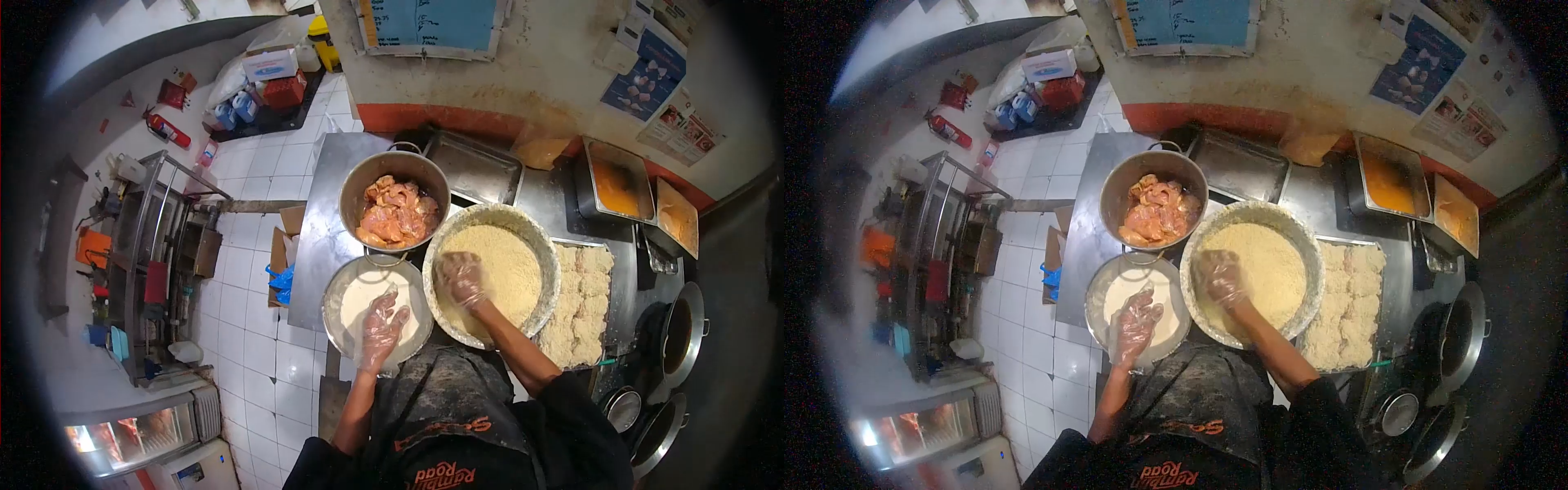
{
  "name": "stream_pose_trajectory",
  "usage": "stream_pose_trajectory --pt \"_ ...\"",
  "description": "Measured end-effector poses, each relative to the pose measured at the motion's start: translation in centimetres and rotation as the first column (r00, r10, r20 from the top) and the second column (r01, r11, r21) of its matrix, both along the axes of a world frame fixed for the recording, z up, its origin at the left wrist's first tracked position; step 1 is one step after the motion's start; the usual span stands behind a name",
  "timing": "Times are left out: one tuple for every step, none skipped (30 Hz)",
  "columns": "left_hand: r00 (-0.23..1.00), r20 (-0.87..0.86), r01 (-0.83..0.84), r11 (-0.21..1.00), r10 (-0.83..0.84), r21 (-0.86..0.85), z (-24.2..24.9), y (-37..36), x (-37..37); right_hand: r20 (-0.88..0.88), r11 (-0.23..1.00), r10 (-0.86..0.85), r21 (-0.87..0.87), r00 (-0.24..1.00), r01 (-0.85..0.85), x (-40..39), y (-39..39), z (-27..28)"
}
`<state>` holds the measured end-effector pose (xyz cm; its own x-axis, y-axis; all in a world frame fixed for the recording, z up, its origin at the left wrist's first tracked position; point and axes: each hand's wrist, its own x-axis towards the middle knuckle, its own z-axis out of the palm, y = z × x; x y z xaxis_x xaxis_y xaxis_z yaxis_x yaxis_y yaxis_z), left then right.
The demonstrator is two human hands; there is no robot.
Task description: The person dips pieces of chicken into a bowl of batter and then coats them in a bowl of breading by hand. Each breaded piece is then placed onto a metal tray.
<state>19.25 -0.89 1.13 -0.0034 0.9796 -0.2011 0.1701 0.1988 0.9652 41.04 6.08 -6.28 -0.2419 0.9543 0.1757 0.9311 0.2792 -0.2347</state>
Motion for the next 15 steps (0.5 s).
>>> stream_pose_trajectory --pt "1.0 -0.006 -0.005 1.0 0.005 0.014 0.1 -0.5 -0.1 -0.003 1.0 0.009 -0.008 1.0 -0.009 0.9 0.2 -0.2" --pt "1.0 -0.008 -0.014 1.0 0.014 0.007 0.2 -0.6 -0.1 -0.018 0.988 0.057 -0.144 0.998 -0.059 2.7 1.2 -0.2" --pt "0.999 -0.043 -0.005 1.0 0.006 0.013 0.5 -0.4 -0.1 -0.038 0.955 0.1 -0.276 0.994 -0.107 4.5 2.6 -0.2" --pt "0.997 -0.079 0.011 1.0 -0.009 0.021 0.7 -0.3 -0.1 -0.064 0.904 0.135 -0.4 0.989 -0.149 5.4 3.6 -0.2" --pt "0.996 -0.089 0.017 0.999 -0.013 0.043 0.4 -0.3 0.0 -0.069 0.905 0.13 -0.4 0.989 -0.147 5.5 4.5 0.0" --pt "0.996 -0.092 0.025 0.999 -0.021 0.042 0.0 -0.4 0.1 -0.058 0.862 0.298 -0.413 0.953 -0.295 5.7 5.1 0.3" --pt "0.997 -0.062 0.044 0.999 -0.042 0.031 -0.3 -0.4 0.3 -0.047 0.795 0.458 -0.425 0.888 -0.432 6.0 5.4 0.7" --pt "0.998 -0.031 0.063 0.998 -0.062 0.022 -0.6 -0.4 0.4 -0.054 0.742 0.515 -0.473 0.856 -0.476 6.2 5.8 1.1" --pt "0.997 -0.03 0.067 0.997 -0.066 0.032 -0.2 -0.3 0.7 -0.064 0.711 0.528 -0.512 0.847 -0.482 6.3 6.2 1.6" --pt "0.997 -0.026 0.075 0.996 -0.074 0.045 0.2 -0.3 0.9 -0.084 0.671 0.555 -0.542 0.828 -0.505 6.2 6.6 2.1" --pt "0.997 -0.022 0.081 0.995 -0.08 0.054 0.5 -0.4 1.1 -0.096 0.645 0.566 -0.567 0.819 -0.512 6.3 6.8 2.5" --pt "0.997 -0.02 0.078 0.995 -0.077 0.056 0.5 -0.4 1.2 -0.11 0.62 0.58 -0.583 0.807 -0.525 6.4 7.0 2.9" --pt "0.998 0.004 0.061 0.997 -0.061 0.049 0.5 -0.4 1.2 -0.124 0.6 0.586 -0.599 0.801 -0.531 6.5 7.1 3.2" --pt "0.999 0.029 0.044 0.998 -0.045 0.042 0.5 -0.4 1.3 -0.131 0.582 0.596 -0.61 0.793 -0.538 6.4 7.2 3.5" --pt "0.999 0.031 0.04 0.998 -0.041 0.042 0.3 -0.5 1.3 -0.139 0.568 0.6 -0.619 0.788 -0.542 6.5 7.2 3.6"
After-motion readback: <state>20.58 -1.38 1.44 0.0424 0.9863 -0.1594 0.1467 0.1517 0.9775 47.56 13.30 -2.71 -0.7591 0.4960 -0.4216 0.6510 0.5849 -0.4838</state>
